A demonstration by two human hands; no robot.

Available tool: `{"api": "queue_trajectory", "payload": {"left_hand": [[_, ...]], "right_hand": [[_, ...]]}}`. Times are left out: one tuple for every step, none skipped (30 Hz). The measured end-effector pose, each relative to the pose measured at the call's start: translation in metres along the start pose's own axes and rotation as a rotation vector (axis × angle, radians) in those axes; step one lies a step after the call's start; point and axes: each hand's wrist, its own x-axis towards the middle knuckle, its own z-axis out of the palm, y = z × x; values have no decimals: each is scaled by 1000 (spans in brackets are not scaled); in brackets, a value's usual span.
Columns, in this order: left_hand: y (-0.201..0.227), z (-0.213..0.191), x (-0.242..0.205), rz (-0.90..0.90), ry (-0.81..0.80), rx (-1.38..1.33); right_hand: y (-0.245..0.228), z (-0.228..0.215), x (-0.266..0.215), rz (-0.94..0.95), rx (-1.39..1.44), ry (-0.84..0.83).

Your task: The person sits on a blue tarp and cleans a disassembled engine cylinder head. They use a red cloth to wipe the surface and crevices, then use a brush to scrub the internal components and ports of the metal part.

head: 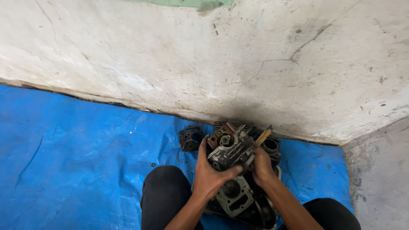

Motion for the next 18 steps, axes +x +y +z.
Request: {"api": "queue_trajectory", "payload": {"left_hand": [[-15, 3, 3, 2, -7, 2], [-30, 7, 5, 46, 60, -54], [-44, 9, 9, 94, 129, -111], [-43, 12, 14, 99, 126, -110], [-42, 15, 18, -33, 153, -413], [-42, 18, 22, -168, 179, -715], [-35, 18, 23, -167, 175, -715], [-28, 18, 24, -303, 209, -806], [-21, 17, 24, -442, 244, -893], [-31, 15, 24, -444, 242, -892], [-41, 14, 24, -442, 143, -992], [-51, 13, 24, -437, 42, -1090], [-48, 12, 21, -435, 41, -1092], [-44, 11, 18, -509, 8, -1090], [-41, 9, 15, -584, -22, -1085], [-49, 7, 15, -583, -22, -1086], [-57, 8, 14, -606, -91, -1122], [-65, 8, 12, -629, -160, -1157]], "right_hand": [[0, 1, -1, -4, 5, 4], [0, 2, -3, -39, 35, 26], [0, 4, -3, -76, 63, 45], [-2, 5, -2, -81, 66, 45], [-4, 6, -2, -110, 99, 49], [-6, 6, -2, -138, 131, 53], [-6, -3, 6, -141, 132, 55], [-6, -11, 14, -183, 63, 75], [-5, -20, 21, -223, -7, 96], [-10, -19, 20, -224, -5, 98], [-15, -19, 20, -283, -130, 74], [-20, -20, 19, -342, -254, 49], [-19, -25, 24, -345, -256, 49], [-18, -31, 30, -384, -332, 13], [-16, -36, 34, -422, -408, -23], [-22, -33, 32, -422, -408, -24], [-29, -33, 29, -435, -501, -35], [-35, -33, 25, -448, -593, -47]]}}
